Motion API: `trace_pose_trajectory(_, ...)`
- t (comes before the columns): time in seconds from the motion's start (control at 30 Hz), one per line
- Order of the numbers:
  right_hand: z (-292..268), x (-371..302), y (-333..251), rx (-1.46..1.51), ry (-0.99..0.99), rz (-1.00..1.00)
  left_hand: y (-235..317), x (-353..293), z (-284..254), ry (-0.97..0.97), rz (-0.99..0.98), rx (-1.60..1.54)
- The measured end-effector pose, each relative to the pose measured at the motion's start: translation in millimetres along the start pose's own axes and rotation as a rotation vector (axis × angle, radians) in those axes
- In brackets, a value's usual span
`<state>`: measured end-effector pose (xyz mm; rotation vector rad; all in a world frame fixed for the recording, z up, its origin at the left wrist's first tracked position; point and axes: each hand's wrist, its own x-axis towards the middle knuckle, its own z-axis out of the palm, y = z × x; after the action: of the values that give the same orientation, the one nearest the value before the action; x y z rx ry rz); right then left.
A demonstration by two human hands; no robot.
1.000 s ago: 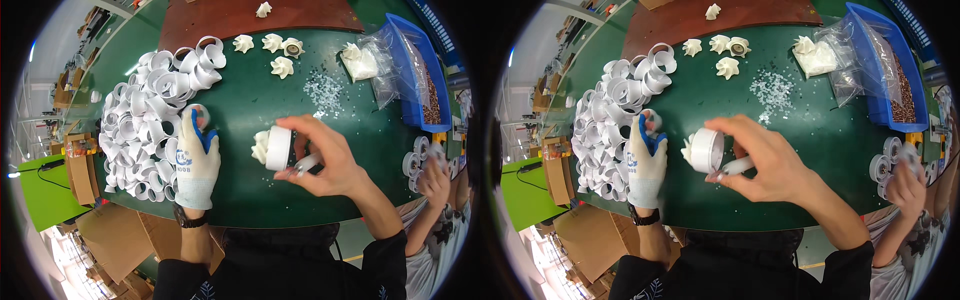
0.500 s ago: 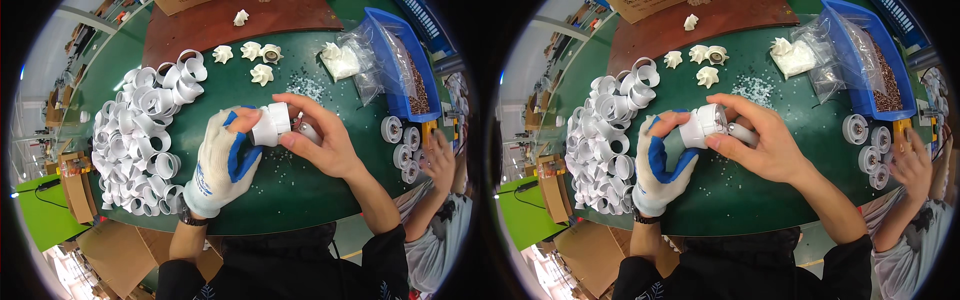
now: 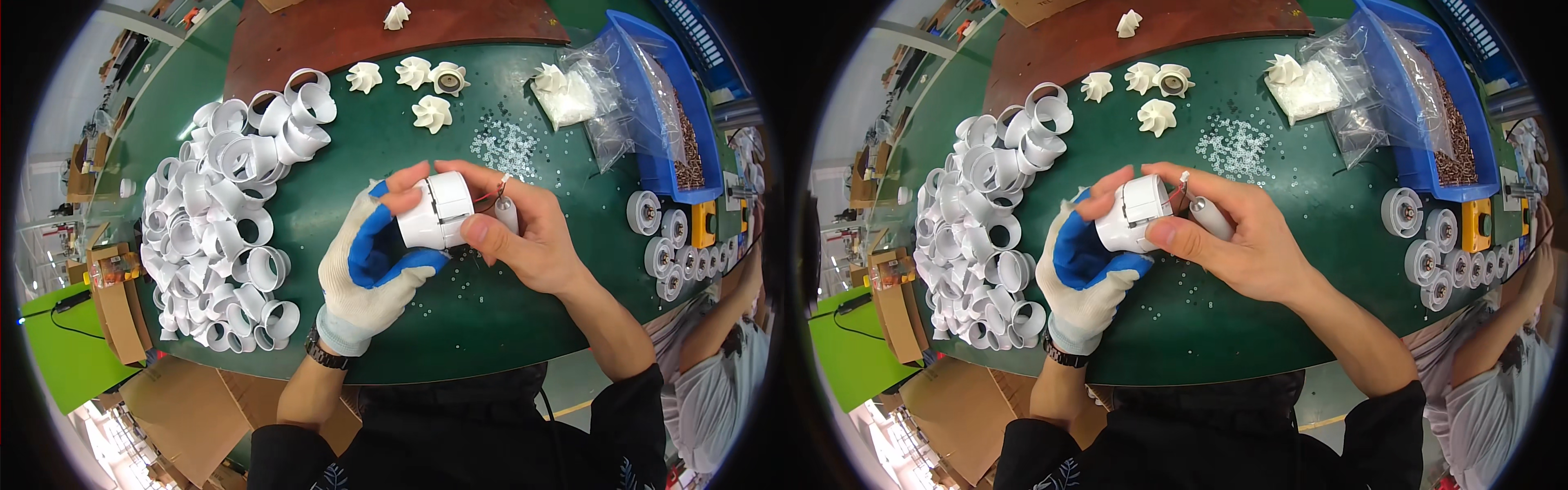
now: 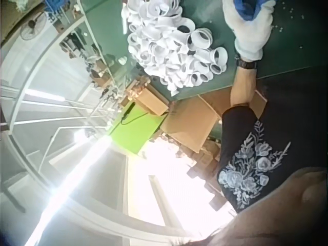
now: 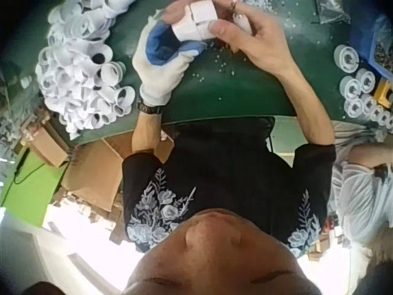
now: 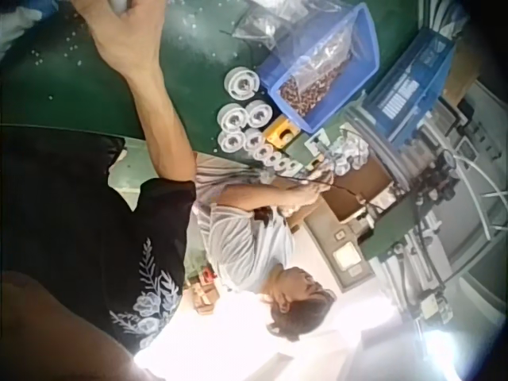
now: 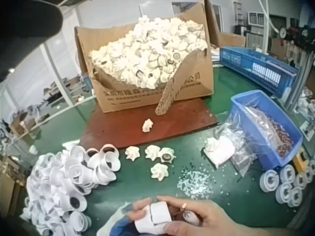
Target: Manually assembling small white plastic housings by inserting metal terminals and using a probe tool.
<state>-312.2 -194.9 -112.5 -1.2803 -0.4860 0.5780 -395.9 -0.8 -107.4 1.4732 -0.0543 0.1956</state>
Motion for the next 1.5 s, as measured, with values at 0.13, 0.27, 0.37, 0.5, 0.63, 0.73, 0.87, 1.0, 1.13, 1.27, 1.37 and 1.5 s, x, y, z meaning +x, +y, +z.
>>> trace_pose_trajectory(0.13, 0, -1, -7, -0.010, -0.019, 0.066, -3, 0, -3, -0.030, 0.074, 0.024)
trace_pose_trajectory(0.27, 1, -2, -8, 0.072, -0.023, 0.090, -3, -1, 0, 0.021, 0.050, -0.029)
trace_pose_trajectory(0.37, 4, -1, -7, 0.118, -0.002, 0.051, 1, 0, 2, 0.060, 0.029, -0.036)
trace_pose_trajectory(0.5, 4, -2, -10, 0.057, 0.015, 0.095, 1, 0, 2, 0.072, 0.024, 0.028)
trace_pose_trajectory(0.63, -1, -2, -13, 0.030, -0.009, 0.171, 1, 0, -3, 0.071, 0.031, 0.137)
trace_pose_trajectory(0.73, -2, -2, -12, 0.000, -0.025, 0.187, 0, 0, -3, 0.060, 0.050, 0.219)
trace_pose_trajectory(0.87, -1, -1, -15, 0.057, -0.064, 0.124, 0, 0, -5, 0.071, 0.047, 0.181)
trace_pose_trajectory(1.0, 0, -1, -12, 0.017, -0.047, 0.119, 0, 1, -10, -0.001, 0.106, 0.363)
trace_pose_trajectory(1.13, -1, -3, -7, -0.065, -0.051, 0.103, -2, 0, -11, -0.009, 0.128, 0.346)
trace_pose_trajectory(1.27, 2, -1, -9, -0.099, -0.025, 0.017, 1, -1, -15, -0.139, 0.190, 0.450)
trace_pose_trajectory(1.37, -6, 4, 5, -0.367, -0.075, -0.205, 8, 5, -16, -0.180, 0.171, 0.528)
trace_pose_trajectory(1.5, -3, -3, -24, -0.428, -0.083, -0.123, 53, 18, -10, -0.280, 0.446, 1.098)
